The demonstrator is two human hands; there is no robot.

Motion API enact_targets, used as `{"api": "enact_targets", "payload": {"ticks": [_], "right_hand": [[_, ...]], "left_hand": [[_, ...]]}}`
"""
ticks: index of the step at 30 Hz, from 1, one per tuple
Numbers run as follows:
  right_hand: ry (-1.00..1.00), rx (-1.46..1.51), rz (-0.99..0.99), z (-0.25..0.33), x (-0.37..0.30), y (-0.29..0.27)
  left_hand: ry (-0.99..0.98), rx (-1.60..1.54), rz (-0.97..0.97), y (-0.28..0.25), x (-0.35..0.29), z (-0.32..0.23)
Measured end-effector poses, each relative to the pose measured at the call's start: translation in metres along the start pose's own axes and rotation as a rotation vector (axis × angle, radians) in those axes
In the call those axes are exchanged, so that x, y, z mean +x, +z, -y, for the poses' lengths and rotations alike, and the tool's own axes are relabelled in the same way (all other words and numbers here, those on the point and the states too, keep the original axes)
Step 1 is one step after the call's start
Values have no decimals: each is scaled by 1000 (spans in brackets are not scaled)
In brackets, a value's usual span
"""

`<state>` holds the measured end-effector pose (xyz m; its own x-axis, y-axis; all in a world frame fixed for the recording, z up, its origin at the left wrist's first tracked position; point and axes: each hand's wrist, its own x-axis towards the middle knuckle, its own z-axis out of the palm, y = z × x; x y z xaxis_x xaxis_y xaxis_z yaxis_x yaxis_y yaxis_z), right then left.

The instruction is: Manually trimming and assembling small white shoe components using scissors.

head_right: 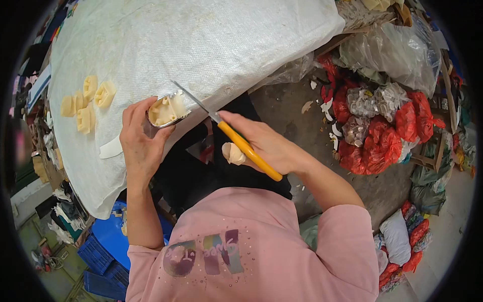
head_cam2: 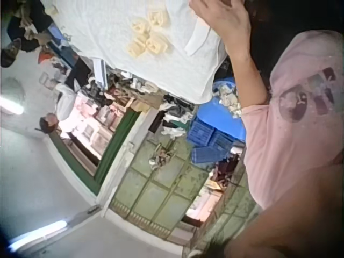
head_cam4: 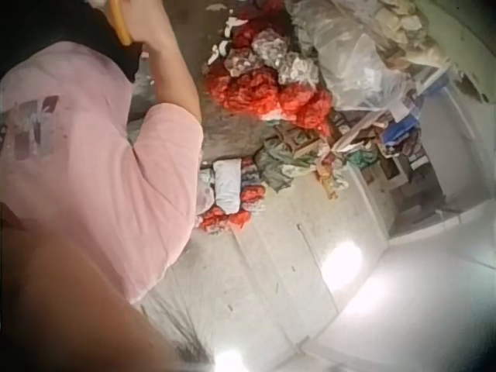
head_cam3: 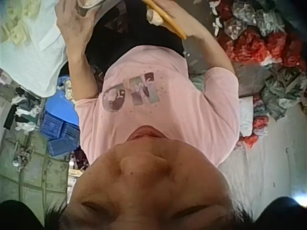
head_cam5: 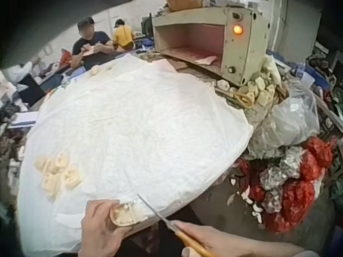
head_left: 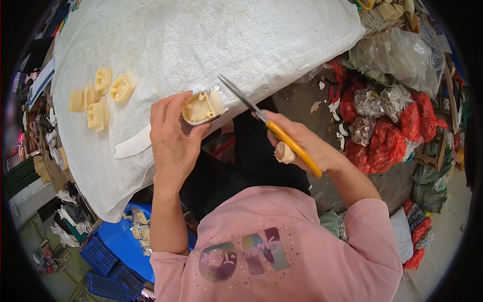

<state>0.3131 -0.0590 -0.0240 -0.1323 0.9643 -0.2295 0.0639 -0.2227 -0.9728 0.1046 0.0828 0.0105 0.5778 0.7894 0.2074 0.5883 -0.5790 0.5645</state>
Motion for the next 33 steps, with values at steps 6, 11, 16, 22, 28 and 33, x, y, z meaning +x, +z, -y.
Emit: {"api": "enact_targets", "payload": {"ticks": [6, 11, 16, 22, 28, 33], "right_hand": [[204, 180, 115, 13, 9, -2], [293, 193, 215, 24, 11, -9], [266, 199, 166, 28, 11, -4], [294, 220, 150, 31, 5, -3], [306, 203, 152, 34, 11, 0], [234, 249, 146, 28, 13, 3]], "left_hand": [[-26, 6, 23, 3, 1, 1], [-36, 29, 23, 1, -1, 1], [-25, 33, 12, 2, 0, 2], [-34, 25, 19, 2, 0, 2], [-35, 9, 18, 2, 0, 3], [-22, -4, 19, 3, 0, 6]]}}
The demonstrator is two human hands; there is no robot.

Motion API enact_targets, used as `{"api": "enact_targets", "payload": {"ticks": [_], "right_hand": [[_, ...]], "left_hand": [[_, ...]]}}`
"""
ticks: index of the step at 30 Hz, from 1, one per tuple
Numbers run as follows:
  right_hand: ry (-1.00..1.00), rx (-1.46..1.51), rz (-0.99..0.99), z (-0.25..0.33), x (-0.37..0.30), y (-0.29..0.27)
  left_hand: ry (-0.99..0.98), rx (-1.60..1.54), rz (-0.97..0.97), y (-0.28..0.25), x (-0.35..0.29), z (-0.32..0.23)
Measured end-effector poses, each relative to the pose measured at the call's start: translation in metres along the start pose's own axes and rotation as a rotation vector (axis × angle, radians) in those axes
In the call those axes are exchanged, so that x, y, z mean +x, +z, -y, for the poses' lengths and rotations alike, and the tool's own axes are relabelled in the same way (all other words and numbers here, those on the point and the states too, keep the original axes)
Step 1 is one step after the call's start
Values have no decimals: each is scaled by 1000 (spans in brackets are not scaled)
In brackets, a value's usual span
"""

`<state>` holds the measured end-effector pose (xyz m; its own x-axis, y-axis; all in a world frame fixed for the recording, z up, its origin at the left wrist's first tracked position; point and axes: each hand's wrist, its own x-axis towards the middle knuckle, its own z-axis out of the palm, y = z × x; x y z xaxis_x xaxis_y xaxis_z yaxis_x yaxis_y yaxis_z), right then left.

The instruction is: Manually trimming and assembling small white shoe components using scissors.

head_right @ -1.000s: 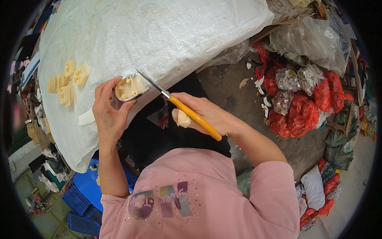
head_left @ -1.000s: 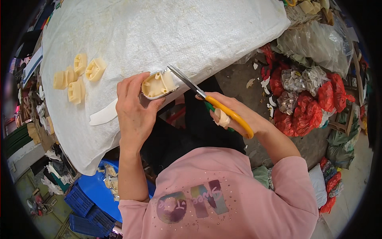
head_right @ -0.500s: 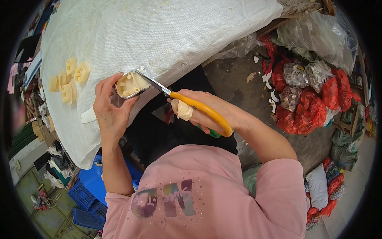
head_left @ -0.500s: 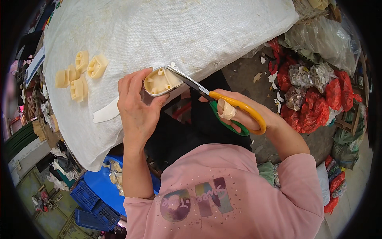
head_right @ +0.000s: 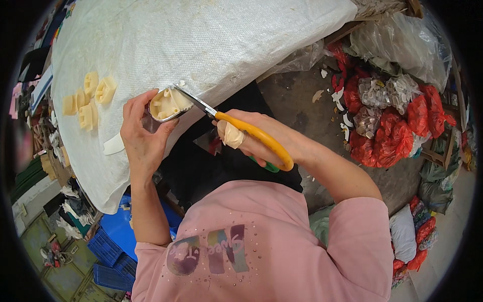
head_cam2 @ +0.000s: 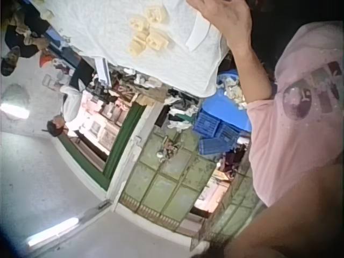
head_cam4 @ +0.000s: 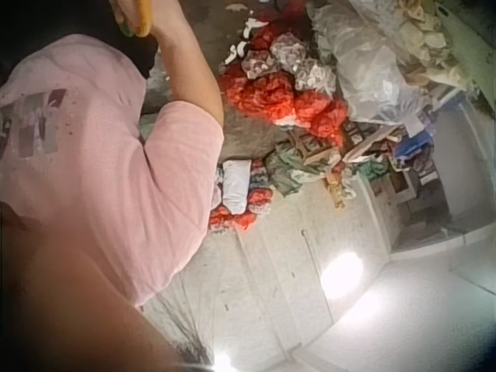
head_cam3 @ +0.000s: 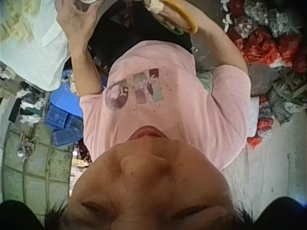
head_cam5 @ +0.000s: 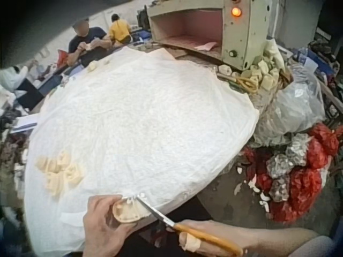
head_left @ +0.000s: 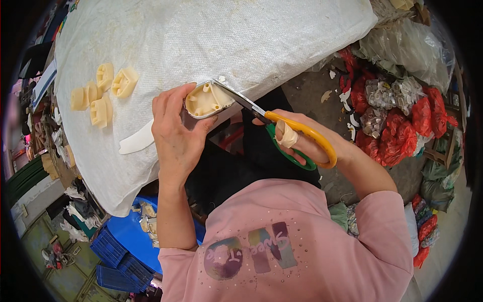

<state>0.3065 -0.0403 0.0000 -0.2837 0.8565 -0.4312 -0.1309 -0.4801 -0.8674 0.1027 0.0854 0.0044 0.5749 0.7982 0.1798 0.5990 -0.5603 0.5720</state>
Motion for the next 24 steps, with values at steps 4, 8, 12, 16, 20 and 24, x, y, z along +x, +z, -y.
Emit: {"api": "enact_targets", "payload": {"ticks": [4, 8, 12, 16, 20, 24], "right_hand": [[-23, 5, -43, -11, -1, 8], [-17, -11, -75, -19, 0, 15], [2, 4, -100, -19, -2, 17], [-237, -248, -199, -36, -9, 11], [-169, -584, -283, -23, -23, -10], [-163, -1054, -288, -11, -27, -28]], "left_hand": [[-2, 11, 6, -1, 0, -1], [10, 11, 4, -1, 0, 0], [-8, 19, 4, 0, 0, 0], [-15, 2, 2, -1, 0, -3], [-56, -74, 44, -8, 1, 4], [-20, -76, 83, -9, 5, 6]]}}
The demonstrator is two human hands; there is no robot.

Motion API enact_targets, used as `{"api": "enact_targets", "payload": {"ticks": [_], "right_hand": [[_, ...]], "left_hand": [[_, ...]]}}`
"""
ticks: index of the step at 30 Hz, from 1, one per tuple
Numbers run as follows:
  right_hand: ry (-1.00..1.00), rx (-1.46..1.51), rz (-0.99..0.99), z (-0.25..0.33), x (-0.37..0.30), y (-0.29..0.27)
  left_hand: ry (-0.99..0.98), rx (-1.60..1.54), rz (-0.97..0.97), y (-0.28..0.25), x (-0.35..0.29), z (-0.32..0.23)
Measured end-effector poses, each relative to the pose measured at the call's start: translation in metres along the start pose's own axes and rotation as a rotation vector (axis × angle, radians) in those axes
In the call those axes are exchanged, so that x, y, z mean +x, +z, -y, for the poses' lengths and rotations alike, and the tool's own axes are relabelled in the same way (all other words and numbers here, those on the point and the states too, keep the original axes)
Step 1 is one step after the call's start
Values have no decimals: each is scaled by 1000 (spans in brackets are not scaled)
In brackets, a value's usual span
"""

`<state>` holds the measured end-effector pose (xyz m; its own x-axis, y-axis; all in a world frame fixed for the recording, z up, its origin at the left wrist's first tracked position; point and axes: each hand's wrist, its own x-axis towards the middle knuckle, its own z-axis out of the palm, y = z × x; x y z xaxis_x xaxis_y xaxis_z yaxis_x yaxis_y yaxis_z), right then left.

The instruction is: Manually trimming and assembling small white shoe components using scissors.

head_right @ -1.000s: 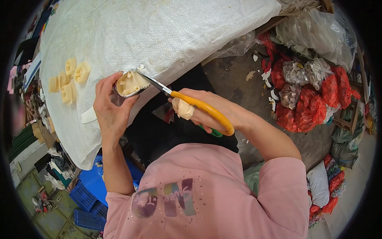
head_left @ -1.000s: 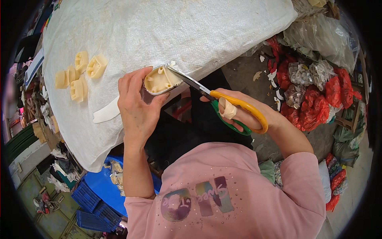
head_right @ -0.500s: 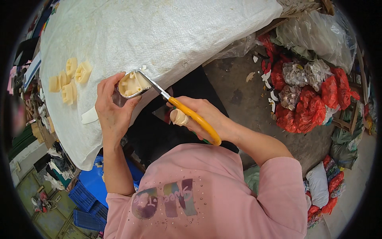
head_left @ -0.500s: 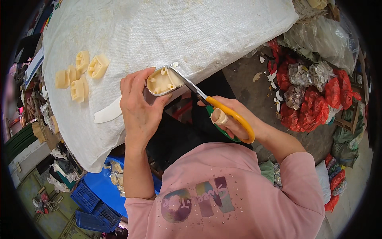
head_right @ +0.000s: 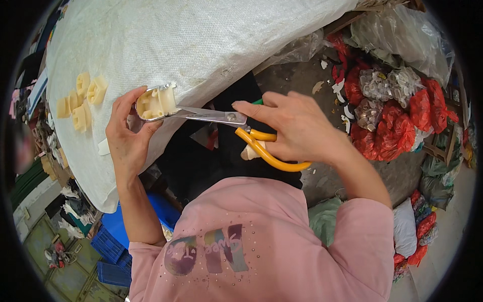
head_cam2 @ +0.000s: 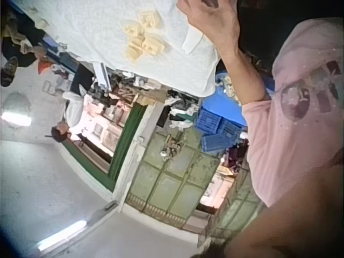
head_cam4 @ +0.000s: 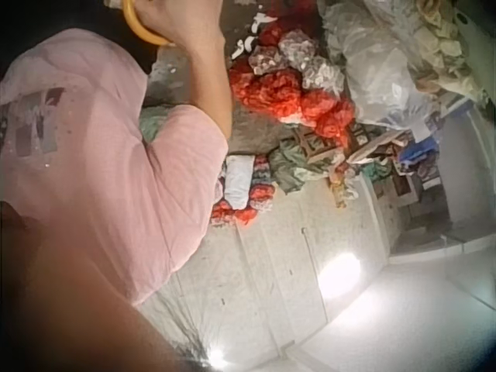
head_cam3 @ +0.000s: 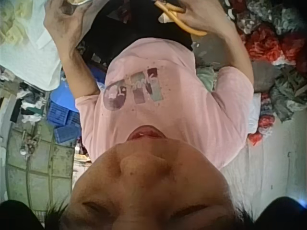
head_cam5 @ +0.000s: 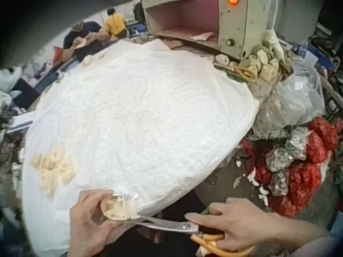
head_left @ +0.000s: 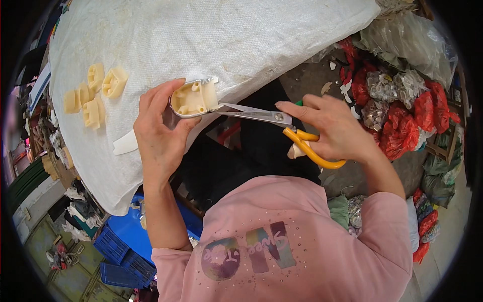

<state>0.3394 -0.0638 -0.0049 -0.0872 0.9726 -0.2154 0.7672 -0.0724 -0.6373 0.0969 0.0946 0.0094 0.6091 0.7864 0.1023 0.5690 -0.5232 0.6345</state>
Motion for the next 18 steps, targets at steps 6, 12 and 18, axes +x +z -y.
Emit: {"api": "enact_targets", "payload": {"ticks": [6, 12, 18], "right_hand": [[-234, -365, -60, 0, 20, -24], [-302, -396, -66, 0, 27, -34], [-334, -420, -75, 4, 27, -38]], "left_hand": [[-62, -4, 11, 0, 0, -6], [-54, -19, 15, 0, 1, -3], [-70, -61, 2, 2, 0, -2]]}}
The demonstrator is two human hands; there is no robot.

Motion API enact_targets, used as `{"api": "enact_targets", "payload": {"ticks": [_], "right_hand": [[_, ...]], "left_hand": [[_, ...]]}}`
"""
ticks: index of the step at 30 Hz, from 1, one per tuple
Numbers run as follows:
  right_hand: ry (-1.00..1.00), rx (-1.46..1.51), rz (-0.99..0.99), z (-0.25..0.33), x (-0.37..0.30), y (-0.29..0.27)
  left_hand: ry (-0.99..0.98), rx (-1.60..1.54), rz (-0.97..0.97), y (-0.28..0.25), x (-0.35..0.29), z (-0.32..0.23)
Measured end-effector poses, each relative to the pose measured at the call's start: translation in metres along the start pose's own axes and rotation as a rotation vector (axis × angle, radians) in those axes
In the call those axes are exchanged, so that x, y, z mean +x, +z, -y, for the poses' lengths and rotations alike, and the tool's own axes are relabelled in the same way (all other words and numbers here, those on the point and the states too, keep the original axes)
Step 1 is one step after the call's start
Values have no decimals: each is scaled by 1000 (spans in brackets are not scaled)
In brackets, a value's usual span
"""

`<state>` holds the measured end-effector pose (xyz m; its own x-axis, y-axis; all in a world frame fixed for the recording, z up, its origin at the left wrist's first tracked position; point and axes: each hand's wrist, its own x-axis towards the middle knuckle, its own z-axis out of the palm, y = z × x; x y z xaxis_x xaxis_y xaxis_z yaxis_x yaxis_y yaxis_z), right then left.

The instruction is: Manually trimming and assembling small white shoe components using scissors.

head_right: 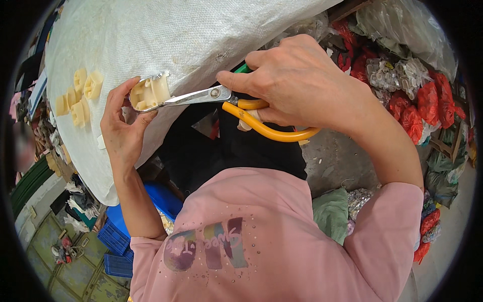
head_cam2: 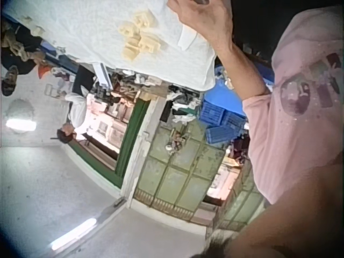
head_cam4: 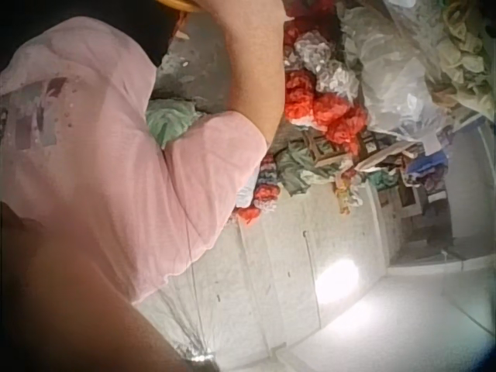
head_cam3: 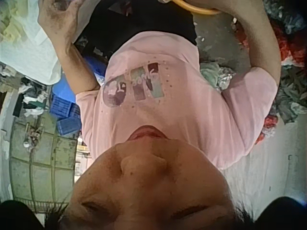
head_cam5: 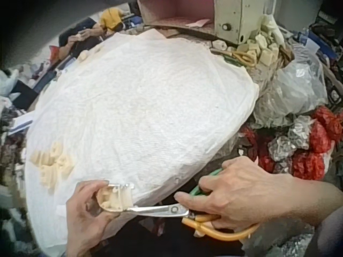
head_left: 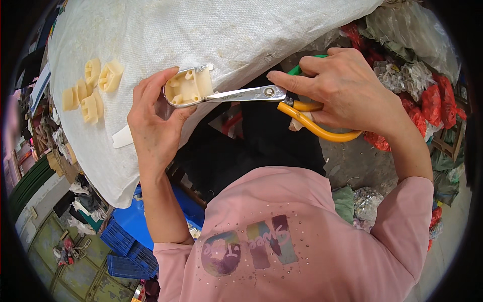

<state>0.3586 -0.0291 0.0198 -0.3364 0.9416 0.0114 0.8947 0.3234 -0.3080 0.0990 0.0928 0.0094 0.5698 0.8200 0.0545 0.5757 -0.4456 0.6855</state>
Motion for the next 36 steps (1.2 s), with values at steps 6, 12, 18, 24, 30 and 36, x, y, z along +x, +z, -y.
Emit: {"api": "enact_targets", "payload": {"ticks": [6, 12, 18, 24, 30, 36], "right_hand": [[-63, -13, -13, -9, 4, 6], [-84, -6, -35, -15, 2, 15], [73, -75, -95, -21, -15, 13], [358, 470, -267, -5, -39, 34], [144, 2019, -639, 25, -14, 43], [262, 1890, -746, 54, 34, 23]], "left_hand": [[53, 57, -13, 1, -1, 4], [51, 74, -11, 1, -1, 1], [32, 71, -19, 1, 1, 3], [1, 37, -53, 2, 0, 1], [57, 116, -183, 18, 1, -2], [17, 157, -164, 17, 1, -2]]}}
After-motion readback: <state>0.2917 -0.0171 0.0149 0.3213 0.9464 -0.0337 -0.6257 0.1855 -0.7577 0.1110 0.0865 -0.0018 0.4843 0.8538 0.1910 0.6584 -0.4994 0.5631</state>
